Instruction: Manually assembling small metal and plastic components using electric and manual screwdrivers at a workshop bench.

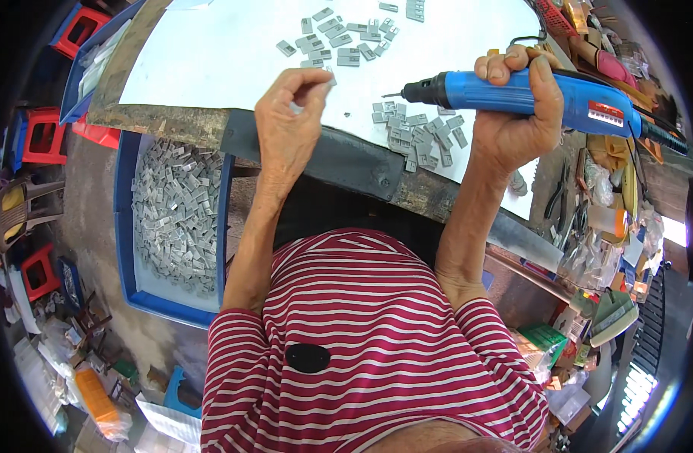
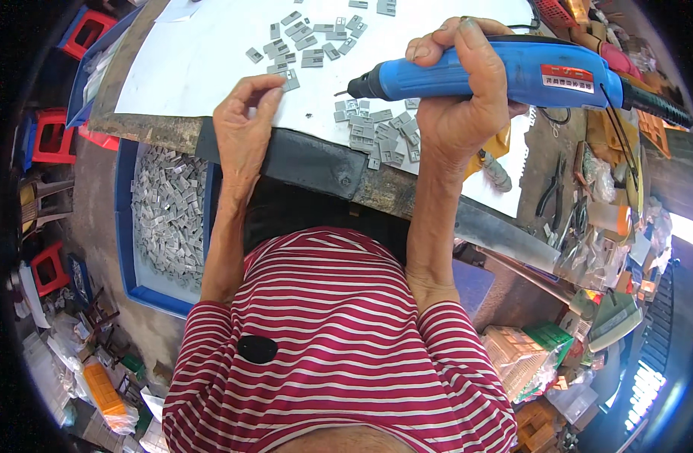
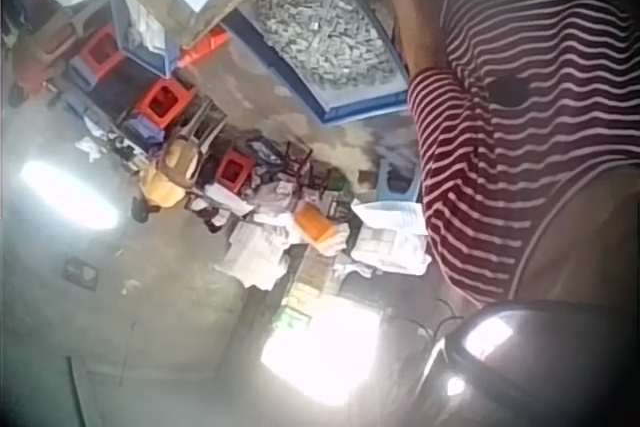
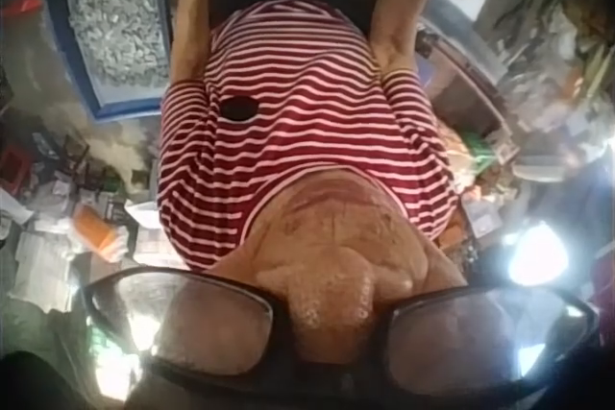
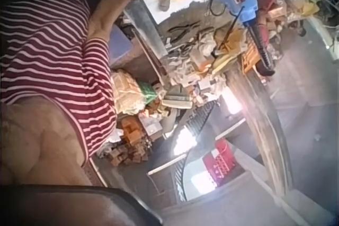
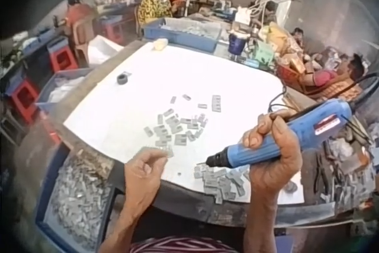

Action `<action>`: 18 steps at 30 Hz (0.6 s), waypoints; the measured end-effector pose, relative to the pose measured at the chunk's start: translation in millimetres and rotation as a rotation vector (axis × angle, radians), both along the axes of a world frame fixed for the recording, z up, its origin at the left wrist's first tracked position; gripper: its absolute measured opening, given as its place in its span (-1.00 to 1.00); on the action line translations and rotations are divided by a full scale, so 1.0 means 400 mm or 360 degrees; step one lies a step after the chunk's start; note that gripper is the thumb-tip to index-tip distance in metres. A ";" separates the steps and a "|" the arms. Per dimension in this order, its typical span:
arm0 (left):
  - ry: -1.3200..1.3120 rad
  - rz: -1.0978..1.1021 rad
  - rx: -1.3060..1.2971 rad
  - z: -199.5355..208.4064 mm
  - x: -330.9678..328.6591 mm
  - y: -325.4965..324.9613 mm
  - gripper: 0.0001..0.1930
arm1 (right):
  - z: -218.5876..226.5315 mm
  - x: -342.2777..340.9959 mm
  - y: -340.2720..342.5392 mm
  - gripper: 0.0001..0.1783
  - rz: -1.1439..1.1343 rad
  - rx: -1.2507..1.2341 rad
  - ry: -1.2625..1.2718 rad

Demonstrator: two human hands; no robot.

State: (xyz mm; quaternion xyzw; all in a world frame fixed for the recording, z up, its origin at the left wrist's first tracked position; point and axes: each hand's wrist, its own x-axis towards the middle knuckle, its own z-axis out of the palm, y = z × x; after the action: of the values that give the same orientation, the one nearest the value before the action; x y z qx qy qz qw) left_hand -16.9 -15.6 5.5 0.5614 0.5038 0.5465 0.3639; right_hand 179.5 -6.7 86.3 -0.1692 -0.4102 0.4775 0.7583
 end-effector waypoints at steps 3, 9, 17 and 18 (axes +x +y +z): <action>0.0436 0.0229 0.0226 -0.011 -0.029 0.010 -0.88 | -0.003 0.000 0.007 -0.85 -0.0017 -0.0004 -0.0041; 0.0962 0.0152 0.0394 -0.021 -0.037 0.028 -0.82 | -0.014 -0.009 0.014 -0.83 -0.0053 -0.0001 -0.0160; 0.1215 0.0064 0.0446 -0.031 -0.017 0.053 -0.73 | -0.025 -0.008 0.016 -0.83 -0.0002 -0.0049 -0.0095; 0.1275 0.0064 0.0474 -0.032 -0.016 0.054 -0.71 | -0.026 -0.007 0.016 -0.83 0.0018 -0.0048 -0.0105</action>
State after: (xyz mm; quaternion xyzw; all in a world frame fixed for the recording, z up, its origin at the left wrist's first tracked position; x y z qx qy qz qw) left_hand -23.2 6.0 -7.5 0.7657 0.5317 0.3592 0.0436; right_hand 176.7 -0.2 75.9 -0.1940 -0.4288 0.4819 0.7391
